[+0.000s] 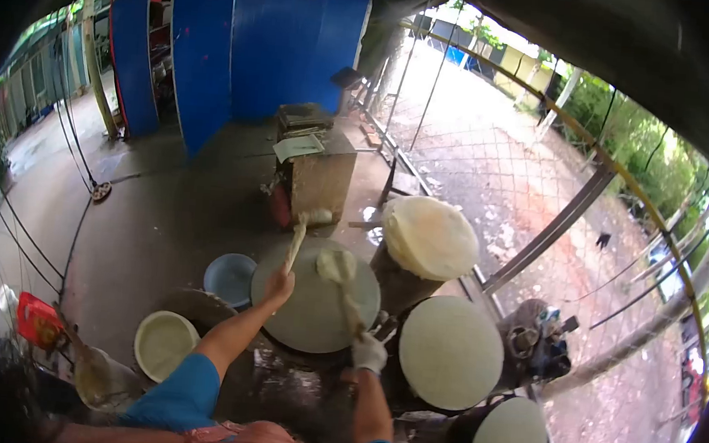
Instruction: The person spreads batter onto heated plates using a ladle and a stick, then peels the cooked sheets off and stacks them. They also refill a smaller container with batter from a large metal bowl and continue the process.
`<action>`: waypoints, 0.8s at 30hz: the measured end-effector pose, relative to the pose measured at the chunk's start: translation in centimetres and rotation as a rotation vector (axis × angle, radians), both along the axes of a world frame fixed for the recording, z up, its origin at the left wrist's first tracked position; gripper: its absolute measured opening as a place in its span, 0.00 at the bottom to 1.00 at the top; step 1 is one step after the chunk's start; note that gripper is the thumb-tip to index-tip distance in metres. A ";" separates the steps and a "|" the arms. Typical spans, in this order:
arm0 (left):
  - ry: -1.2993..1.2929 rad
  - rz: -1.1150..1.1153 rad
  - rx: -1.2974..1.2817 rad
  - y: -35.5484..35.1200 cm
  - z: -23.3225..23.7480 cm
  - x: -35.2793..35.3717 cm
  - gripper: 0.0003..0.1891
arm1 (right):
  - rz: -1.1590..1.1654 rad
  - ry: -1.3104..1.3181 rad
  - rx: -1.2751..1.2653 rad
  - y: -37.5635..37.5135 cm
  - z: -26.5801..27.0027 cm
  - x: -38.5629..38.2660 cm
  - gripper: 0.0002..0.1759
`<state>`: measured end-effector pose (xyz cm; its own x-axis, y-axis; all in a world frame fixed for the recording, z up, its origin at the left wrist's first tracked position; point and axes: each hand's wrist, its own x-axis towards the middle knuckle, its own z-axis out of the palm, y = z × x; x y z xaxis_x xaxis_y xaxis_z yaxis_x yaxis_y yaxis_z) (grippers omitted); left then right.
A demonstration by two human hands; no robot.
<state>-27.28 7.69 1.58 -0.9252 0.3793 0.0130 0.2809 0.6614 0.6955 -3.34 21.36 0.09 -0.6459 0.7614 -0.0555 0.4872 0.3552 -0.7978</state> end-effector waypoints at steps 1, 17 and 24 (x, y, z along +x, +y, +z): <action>0.015 -0.006 -0.020 -0.8 1.0 -1.2 0.25 | 0.023 -0.288 0.241 0.7 1.8 0.5 0.18; -0.033 -0.149 0.017 -26.2 -10.1 9.0 0.33 | -0.146 0.267 -0.481 -7.6 -2.1 -8.4 0.11; -0.098 -0.181 -0.094 -26.4 -9.0 8.3 0.33 | -0.097 0.657 -0.758 0.9 -3.8 -1.9 0.15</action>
<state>-18.94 -18.69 -7.42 -0.8371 0.5344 -0.1172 0.3347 0.6697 0.6629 -5.24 22.27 -3.72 -0.6598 0.7238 -0.2017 -0.1308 -0.3750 -0.9178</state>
